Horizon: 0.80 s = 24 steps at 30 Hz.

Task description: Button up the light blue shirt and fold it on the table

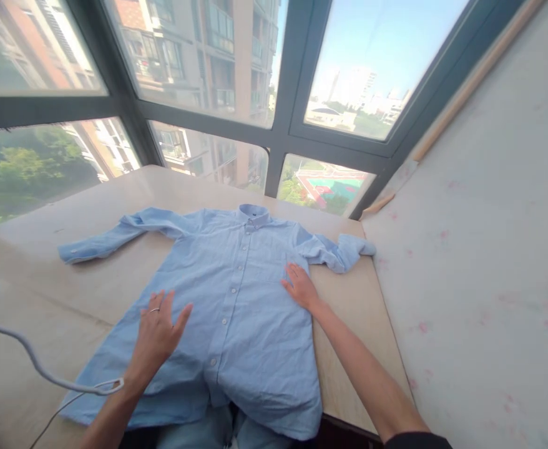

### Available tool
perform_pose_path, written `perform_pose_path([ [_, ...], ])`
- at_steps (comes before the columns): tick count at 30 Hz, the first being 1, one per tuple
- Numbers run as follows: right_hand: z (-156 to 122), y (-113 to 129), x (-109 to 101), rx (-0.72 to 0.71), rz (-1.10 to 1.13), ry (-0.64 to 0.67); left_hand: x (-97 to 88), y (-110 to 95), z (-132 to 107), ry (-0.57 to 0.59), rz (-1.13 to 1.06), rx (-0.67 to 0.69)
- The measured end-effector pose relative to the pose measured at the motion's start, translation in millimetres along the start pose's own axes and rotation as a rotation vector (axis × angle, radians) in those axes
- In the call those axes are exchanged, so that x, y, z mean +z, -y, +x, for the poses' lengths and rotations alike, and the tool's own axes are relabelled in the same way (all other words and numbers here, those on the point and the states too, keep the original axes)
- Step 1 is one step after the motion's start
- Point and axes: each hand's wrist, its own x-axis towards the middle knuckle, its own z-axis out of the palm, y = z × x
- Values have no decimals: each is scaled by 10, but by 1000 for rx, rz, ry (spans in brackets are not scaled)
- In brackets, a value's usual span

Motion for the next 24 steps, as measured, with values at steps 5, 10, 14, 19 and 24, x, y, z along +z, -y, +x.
perform_pose_path([
  [5,-47,-164,-183,141,189,-235,346,-766,538,106,-131,132],
  [10,68,-686,-571,283,125,-397,703,-1346,1103,239,-114,311],
  [14,178,-1084,-909,327,40,-430,943,-1425,1696,255,-31,373],
  [19,256,-940,-964,132,-125,-325,1107,-1020,2377,235,112,199],
  [24,422,-144,-425,-120,-120,20,1142,-650,2669,317,145,156],
])
